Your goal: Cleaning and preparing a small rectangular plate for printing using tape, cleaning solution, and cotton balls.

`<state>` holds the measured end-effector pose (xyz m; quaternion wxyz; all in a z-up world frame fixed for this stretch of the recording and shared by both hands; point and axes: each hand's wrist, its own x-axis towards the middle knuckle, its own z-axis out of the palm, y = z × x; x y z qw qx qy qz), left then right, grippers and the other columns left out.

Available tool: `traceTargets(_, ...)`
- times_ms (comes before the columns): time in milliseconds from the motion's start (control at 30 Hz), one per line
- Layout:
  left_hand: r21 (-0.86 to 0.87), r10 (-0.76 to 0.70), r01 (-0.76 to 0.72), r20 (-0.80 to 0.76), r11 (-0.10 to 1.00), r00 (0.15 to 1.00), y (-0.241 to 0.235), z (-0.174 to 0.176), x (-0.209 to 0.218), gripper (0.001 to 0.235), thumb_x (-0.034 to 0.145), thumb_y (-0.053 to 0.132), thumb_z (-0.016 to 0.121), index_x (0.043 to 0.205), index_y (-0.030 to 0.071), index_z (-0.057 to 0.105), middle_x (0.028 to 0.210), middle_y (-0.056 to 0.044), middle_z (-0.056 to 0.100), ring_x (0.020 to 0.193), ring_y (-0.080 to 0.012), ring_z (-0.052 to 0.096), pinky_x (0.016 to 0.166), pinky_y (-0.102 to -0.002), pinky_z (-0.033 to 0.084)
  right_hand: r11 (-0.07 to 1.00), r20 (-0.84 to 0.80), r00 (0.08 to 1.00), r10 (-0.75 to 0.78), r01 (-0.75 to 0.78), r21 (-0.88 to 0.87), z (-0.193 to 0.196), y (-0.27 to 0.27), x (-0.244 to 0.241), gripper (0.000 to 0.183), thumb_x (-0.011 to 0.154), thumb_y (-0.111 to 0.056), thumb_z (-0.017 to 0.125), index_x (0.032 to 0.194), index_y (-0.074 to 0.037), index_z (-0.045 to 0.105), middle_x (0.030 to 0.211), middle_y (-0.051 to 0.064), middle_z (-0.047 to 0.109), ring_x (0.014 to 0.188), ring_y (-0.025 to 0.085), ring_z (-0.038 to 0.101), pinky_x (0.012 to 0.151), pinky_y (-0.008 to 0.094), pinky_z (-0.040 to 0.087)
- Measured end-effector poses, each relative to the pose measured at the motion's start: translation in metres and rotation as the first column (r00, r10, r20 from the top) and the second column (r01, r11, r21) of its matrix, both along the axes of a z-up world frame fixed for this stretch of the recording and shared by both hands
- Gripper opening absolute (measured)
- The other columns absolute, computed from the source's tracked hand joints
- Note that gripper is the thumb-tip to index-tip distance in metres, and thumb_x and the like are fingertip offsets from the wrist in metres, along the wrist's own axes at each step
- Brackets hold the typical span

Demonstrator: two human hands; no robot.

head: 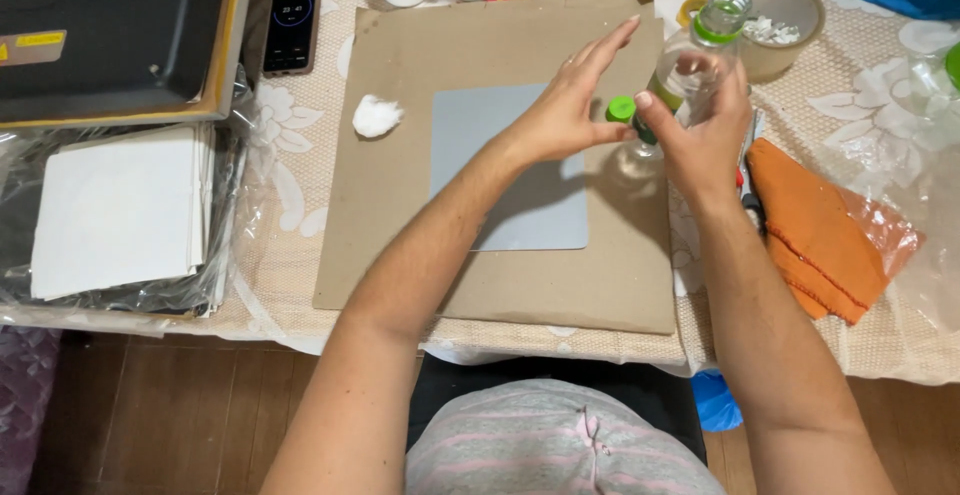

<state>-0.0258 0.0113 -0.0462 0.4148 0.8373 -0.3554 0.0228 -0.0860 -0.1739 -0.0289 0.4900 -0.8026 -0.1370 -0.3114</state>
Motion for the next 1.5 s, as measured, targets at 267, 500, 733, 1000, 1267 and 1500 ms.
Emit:
traceTargets(267,-0.498,-0.072,-0.05,-0.223,0.866,0.972,0.028,0.006,-0.091,0.108,0.072,0.015,0.096,0.16,0.014,0.033,0.149,-0.014,0.049,0.139,-0.0334,0.052,0.113,-0.049,0.049,0.848,-0.035,0.847,0.53,-0.53,0.0,-0.018,0.032,-0.017,0.08,0.103,-0.063,0.033,0.139,0.006,0.048,0.13,0.027,0.047,0.129,0.037,0.044,0.109,0.052,0.031)
traceTargets(500,-0.1,0.44,-0.43,0.122,0.897,0.89,0.074,0.016,-0.136,0.089,0.073,0.009,0.083,0.151,0.029,0.045,0.138,0.004,0.057,0.132,-0.0233,0.055,0.112,-0.044,0.041,0.5,-0.339,0.689,0.64,-0.038,0.865,-0.013,0.012,-0.038,0.05,0.087,0.011,0.05,0.132,-0.009,0.043,0.128,0.005,0.052,0.123,0.02,0.059,0.106,0.026,0.053)
traceTargets(733,0.019,0.458,-0.481,0.277,0.877,0.845,0.084,0.019,-0.159,0.085,0.072,0.0,0.081,0.148,0.022,0.05,0.131,-0.002,0.061,0.127,-0.0257,0.056,0.11,-0.046,0.041,0.535,-0.339,0.714,0.613,-0.059,0.843,-0.007,0.018,-0.064,0.032,0.103,-0.021,0.058,0.131,-0.009,0.05,0.124,0.017,0.07,0.086,0.017,0.077,0.066,0.021,0.067)
traceTargets(1000,0.099,0.428,-0.513,0.43,0.853,0.795,0.083,0.039,-0.173,0.076,0.071,0.001,0.076,0.142,0.014,0.051,0.132,-0.007,0.063,0.122,-0.0286,0.061,0.101,-0.045,0.044,0.923,-0.067,0.968,0.244,-0.21,0.321,0.018,0.043,-0.103,0.017,0.091,-0.01,0.08,0.102,-0.009,0.068,0.117,0.018,0.065,0.112,0.023,0.063,0.08,0.026,0.05)
traceTargets(1267,0.126,0.438,-0.538,0.442,0.834,0.783,0.08,0.046,-0.175,0.077,0.067,0.006,0.076,0.14,0.017,0.055,0.129,-0.005,0.065,0.118,-0.0262,0.061,0.097,-0.043,0.04,0.969,0.234,0.941,0.244,-0.232,-0.081,0.021,0.032,-0.111,0.013,0.1,0.0,0.068,0.112,0.004,0.07,0.112,0.026,0.064,0.095,0.03,0.066,0.089,0.036,0.059)
traceTargets(1500,0.15,0.354,-0.589,0.672,0.794,0.65,0.074,0.081,-0.172,0.059,0.076,-0.005,0.065,0.13,0.019,0.064,0.123,-0.007,0.067,0.112,-0.0299,0.062,0.098,-0.048,0.044,0.937,0.268,0.915,0.302,-0.233,-0.261,0.012,0.008,-0.107,0.023,0.091,0.006,0.083,0.108,-0.005,0.072,0.106,0.024,0.062,0.091,0.03,0.062,0.081,0.038,0.052)
